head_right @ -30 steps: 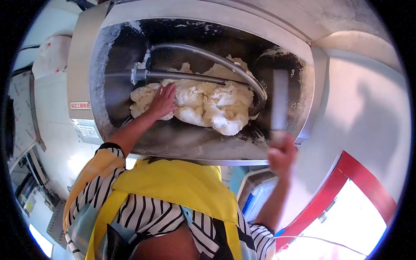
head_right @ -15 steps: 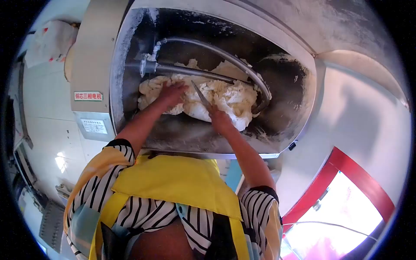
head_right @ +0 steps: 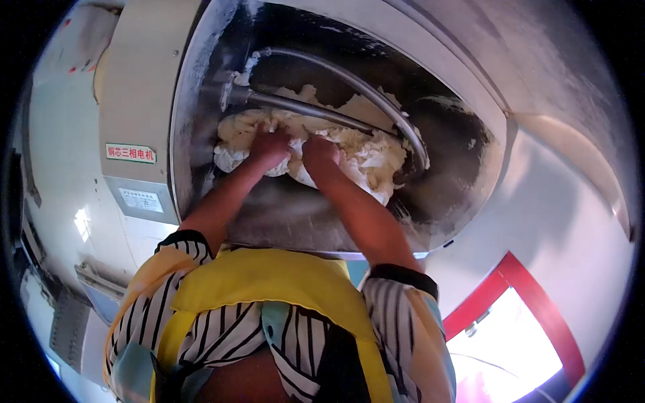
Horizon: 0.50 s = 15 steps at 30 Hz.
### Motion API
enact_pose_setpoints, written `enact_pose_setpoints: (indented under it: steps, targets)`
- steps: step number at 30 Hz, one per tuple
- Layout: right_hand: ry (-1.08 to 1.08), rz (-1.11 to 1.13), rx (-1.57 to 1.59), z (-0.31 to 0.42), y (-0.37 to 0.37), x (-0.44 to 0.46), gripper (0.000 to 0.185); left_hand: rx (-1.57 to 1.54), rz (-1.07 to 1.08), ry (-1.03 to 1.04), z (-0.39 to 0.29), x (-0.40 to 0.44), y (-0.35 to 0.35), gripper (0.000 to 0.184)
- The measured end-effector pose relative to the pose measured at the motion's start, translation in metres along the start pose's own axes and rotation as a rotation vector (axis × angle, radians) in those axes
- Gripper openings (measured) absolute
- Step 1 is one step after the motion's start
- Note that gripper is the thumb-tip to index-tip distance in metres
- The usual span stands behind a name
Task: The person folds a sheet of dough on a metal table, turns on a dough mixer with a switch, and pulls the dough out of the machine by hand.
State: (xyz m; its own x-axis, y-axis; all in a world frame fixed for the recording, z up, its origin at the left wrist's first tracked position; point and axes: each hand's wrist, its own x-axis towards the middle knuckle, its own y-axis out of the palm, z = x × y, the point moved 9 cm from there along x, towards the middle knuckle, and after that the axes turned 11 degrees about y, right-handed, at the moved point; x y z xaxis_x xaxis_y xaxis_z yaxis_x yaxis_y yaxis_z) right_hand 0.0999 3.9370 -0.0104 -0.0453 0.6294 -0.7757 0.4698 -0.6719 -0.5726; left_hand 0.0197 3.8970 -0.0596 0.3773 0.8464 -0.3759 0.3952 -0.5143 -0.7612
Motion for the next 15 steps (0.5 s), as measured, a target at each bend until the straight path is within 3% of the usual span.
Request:
enact_pose_setpoints:
  steps: [2, 3, 6, 7, 9, 11, 15]
  targets:
    - [0.025, 0.066, 0.057, 0.022, 0.017, 0.035, 0.024, -0.022, 0.010, -0.039, 0.005, -0.005, -0.003, 0.040]
    - [0.044, 0.100, 0.081, 0.024, 0.023, 0.043, 0.023, -0.028, -0.125, -0.018, 0.008, -0.005, -0.010, 0.035]
    - [-0.026, 0.046, 0.150, 0.007, 0.026, 0.047, 0.025, -0.063, -0.046, -0.028, 0.015, -0.006, -0.002, 0.031]
    - [-0.102, 0.026, 0.041, -0.004, 0.032, 0.033, 0.028, -0.067, -0.106, -0.032, 0.014, -0.005, -0.009, 0.030]
    - [-0.020, 0.158, 0.012, -0.032, 0.011, -0.015, 0.029, -0.075, -0.209, -0.028, 0.011, -0.007, -0.017, 0.029]
    - [-0.047, 0.143, 0.057, -0.045, 0.010, -0.033, 0.027, -0.150, -0.251, 0.036, -0.008, 0.002, -0.025, 0.029]
    - [-0.077, 0.020, 0.064, -0.014, 0.059, 0.020, 0.025, -0.211, -0.520, 0.215, -0.029, -0.002, -0.031, 0.028]
